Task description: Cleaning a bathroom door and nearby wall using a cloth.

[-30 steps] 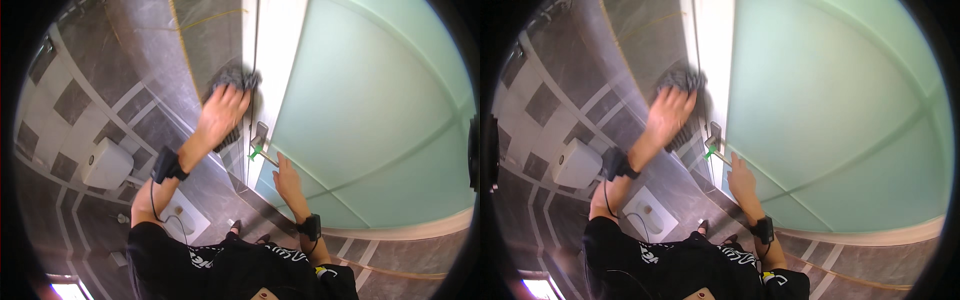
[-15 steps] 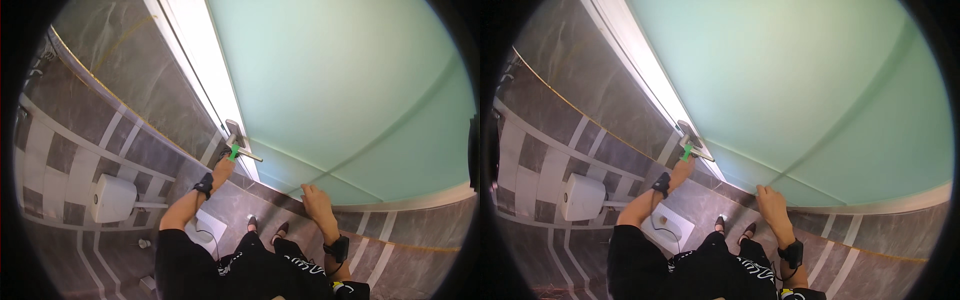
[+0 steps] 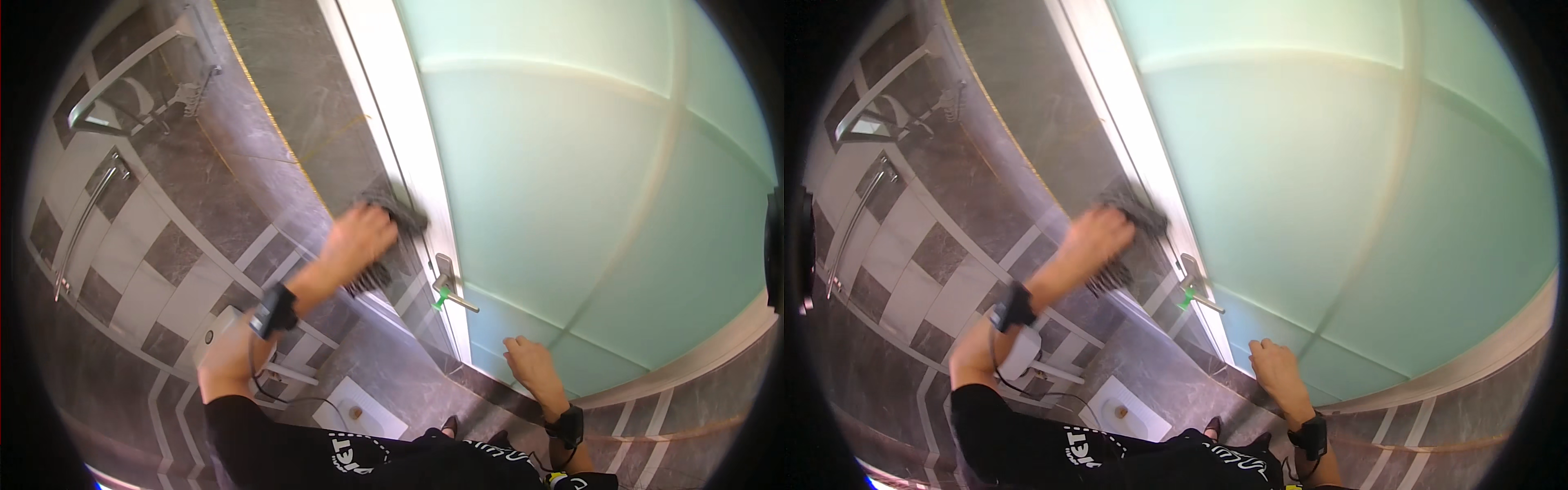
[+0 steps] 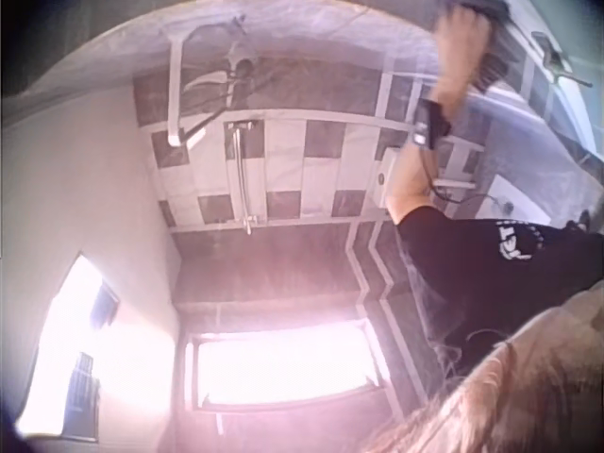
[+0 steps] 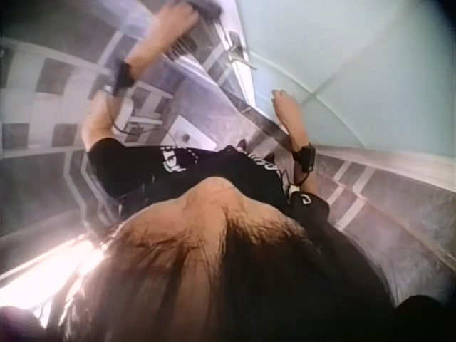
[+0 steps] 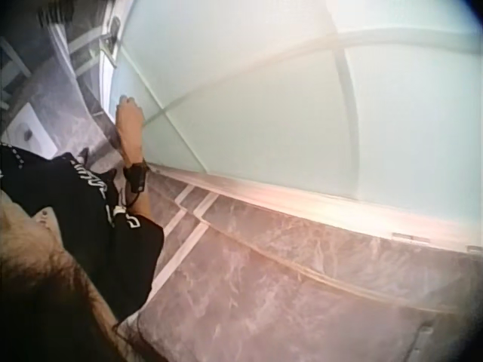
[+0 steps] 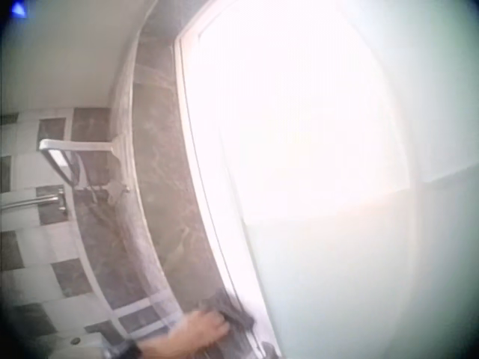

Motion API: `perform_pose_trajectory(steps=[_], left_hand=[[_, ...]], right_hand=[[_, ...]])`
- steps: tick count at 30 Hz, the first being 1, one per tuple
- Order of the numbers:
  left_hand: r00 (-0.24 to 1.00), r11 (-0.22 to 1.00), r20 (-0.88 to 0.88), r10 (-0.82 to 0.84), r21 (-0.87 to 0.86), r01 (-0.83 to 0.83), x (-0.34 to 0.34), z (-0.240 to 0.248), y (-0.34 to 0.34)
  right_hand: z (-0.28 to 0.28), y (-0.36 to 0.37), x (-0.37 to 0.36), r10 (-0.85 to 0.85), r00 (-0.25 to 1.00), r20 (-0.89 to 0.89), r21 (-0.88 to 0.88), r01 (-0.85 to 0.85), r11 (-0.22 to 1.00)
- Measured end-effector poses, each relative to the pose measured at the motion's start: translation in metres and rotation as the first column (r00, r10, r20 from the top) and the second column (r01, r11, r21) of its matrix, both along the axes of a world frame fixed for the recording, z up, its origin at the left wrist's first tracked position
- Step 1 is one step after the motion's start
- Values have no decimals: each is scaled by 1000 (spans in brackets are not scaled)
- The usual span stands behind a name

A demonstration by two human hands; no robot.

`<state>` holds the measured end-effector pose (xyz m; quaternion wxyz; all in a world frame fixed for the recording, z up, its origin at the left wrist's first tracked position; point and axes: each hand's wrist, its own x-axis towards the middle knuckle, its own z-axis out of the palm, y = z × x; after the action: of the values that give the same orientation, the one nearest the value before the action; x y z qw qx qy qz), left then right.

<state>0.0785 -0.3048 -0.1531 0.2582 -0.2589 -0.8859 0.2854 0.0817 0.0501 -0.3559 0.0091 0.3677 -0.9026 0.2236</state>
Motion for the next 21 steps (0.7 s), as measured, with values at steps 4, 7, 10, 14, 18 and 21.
perform_pose_trajectory(steps=[4,7,10,14,18,21], left_hand=[[909,984,-398,-121,-171,56,-18,155,-25],[736,939,-636,-231,-345,-3,-41,280,-30],[671,984,-742,-8,-125,-126,-43,327,14],[597,933,-785,164,-73,-352,-74,259,11],[727,912,-682,82,-243,-330,-63,124,12],[915,929,-402,40,-321,-182,-33,65,14]], right_hand=[[27,-17,1,57,995,-82,-107,-66,992],[42,-17,-2,42,995,-95,-101,-51,994],[48,-9,-6,-11,996,-84,-65,5,998],[54,1,-2,-67,997,-43,-7,67,998],[47,19,-4,-124,988,-89,-84,117,990],[71,36,9,-220,970,-104,4,222,975]])
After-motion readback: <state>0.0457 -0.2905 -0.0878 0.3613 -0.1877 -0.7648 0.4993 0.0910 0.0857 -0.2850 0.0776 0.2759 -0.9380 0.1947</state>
